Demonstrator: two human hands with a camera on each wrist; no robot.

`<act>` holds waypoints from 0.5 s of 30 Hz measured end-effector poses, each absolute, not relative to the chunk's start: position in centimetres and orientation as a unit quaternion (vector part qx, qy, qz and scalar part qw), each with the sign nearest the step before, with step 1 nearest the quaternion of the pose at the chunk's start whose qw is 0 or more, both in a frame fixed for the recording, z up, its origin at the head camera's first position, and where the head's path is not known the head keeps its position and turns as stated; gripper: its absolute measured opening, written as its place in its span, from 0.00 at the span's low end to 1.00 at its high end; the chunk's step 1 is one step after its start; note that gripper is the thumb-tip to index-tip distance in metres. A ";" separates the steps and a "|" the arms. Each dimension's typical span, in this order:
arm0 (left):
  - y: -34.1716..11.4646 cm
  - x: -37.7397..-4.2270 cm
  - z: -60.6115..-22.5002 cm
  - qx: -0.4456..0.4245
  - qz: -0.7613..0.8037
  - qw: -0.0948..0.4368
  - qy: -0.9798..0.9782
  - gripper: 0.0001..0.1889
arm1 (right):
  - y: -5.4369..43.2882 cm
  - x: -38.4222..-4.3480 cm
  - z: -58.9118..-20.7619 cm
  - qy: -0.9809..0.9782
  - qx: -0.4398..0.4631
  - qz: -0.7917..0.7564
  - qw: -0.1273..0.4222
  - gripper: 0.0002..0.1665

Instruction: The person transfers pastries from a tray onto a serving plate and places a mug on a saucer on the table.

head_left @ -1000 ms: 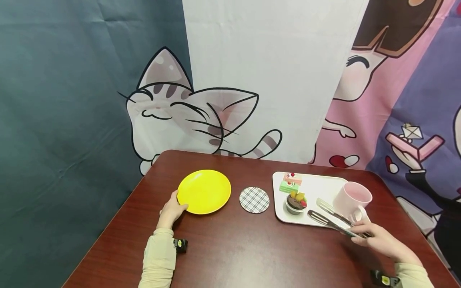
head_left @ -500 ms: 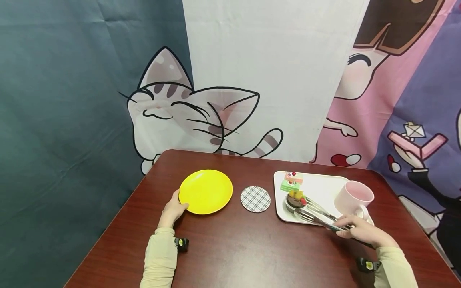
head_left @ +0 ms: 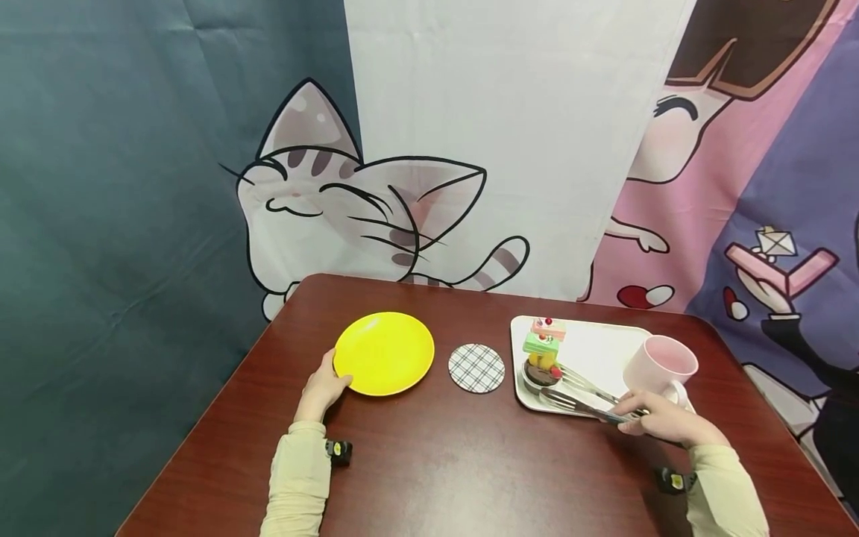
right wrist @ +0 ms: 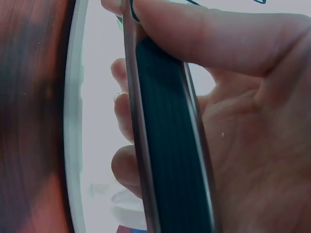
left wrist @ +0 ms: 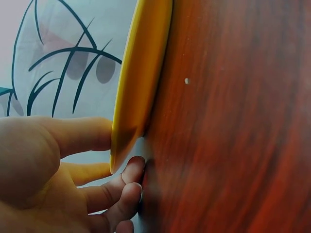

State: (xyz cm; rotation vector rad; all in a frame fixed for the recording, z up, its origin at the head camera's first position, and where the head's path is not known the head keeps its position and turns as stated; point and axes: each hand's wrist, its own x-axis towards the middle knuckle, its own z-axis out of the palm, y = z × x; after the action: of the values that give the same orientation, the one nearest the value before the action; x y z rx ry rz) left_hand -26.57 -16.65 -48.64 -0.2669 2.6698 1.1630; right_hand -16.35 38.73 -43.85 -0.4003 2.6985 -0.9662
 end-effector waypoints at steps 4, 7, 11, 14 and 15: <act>-16.7 -26.7 -48.7 -0.087 0.400 0.108 0.906 0.39 | 38.7 -17.1 -43.3 0.928 -0.147 -0.319 0.127 0.14; -16.7 -26.6 -48.6 -0.089 0.406 0.109 0.903 0.39 | 38.6 -17.6 -43.0 0.929 -0.166 -0.307 0.124 0.13; -16.7 -26.5 -48.6 -0.090 0.408 0.109 0.902 0.39 | 38.5 -18.2 -42.8 0.934 -0.180 -0.286 0.117 0.12; -16.6 -26.6 -48.5 -0.085 0.406 0.107 0.904 0.39 | 38.5 -18.7 -42.6 0.938 -0.174 -0.273 0.120 0.13; -16.6 -26.6 -48.5 -0.085 0.407 0.107 0.903 0.38 | 38.5 -18.9 -42.5 0.939 -0.172 -0.270 0.125 0.14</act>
State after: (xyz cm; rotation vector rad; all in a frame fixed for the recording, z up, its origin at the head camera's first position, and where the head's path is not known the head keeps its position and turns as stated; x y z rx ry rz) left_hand -26.65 -16.57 -48.47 -0.2492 2.6602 1.1977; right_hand -18.91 38.46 -42.49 -0.5016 2.7351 -0.7874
